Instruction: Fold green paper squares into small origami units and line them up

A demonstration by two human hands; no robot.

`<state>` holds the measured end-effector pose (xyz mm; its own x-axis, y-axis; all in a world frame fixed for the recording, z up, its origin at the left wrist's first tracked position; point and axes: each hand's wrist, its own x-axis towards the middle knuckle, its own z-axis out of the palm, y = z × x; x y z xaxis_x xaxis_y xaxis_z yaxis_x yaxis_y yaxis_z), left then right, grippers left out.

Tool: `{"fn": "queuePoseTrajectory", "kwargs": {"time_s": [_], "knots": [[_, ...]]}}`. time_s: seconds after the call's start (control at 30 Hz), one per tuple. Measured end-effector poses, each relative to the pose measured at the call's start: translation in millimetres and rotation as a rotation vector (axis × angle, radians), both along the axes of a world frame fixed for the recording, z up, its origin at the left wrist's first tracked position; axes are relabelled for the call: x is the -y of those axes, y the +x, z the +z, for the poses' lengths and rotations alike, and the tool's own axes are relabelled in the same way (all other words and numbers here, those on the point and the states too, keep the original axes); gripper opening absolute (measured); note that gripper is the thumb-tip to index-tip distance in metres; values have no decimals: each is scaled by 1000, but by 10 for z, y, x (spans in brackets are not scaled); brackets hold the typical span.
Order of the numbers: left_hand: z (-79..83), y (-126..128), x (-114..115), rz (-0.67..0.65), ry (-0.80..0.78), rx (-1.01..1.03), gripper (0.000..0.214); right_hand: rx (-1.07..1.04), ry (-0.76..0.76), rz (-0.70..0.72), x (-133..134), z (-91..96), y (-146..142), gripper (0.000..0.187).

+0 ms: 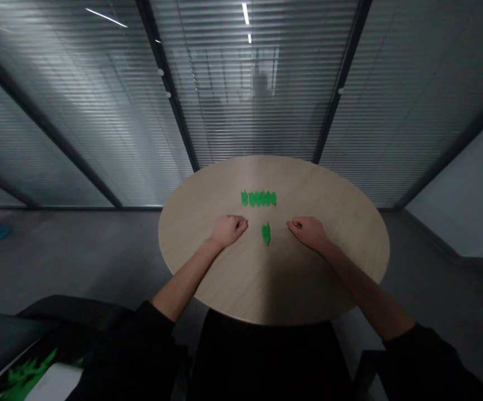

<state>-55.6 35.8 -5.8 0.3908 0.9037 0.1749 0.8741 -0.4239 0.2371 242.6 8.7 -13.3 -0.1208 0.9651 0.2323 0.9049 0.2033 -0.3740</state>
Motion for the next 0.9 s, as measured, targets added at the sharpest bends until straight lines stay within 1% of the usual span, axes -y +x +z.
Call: {"fn": "queuePoseTrajectory", "kwargs": {"time_s": [0.37,0.9], "knots": [[-4,0,-3,1,4,-6,45,-3,-8,0,8,19,-3,41],[-1,-2,0,2,11,-11,45,-18,-12,3,-1,0,11,40]]}}
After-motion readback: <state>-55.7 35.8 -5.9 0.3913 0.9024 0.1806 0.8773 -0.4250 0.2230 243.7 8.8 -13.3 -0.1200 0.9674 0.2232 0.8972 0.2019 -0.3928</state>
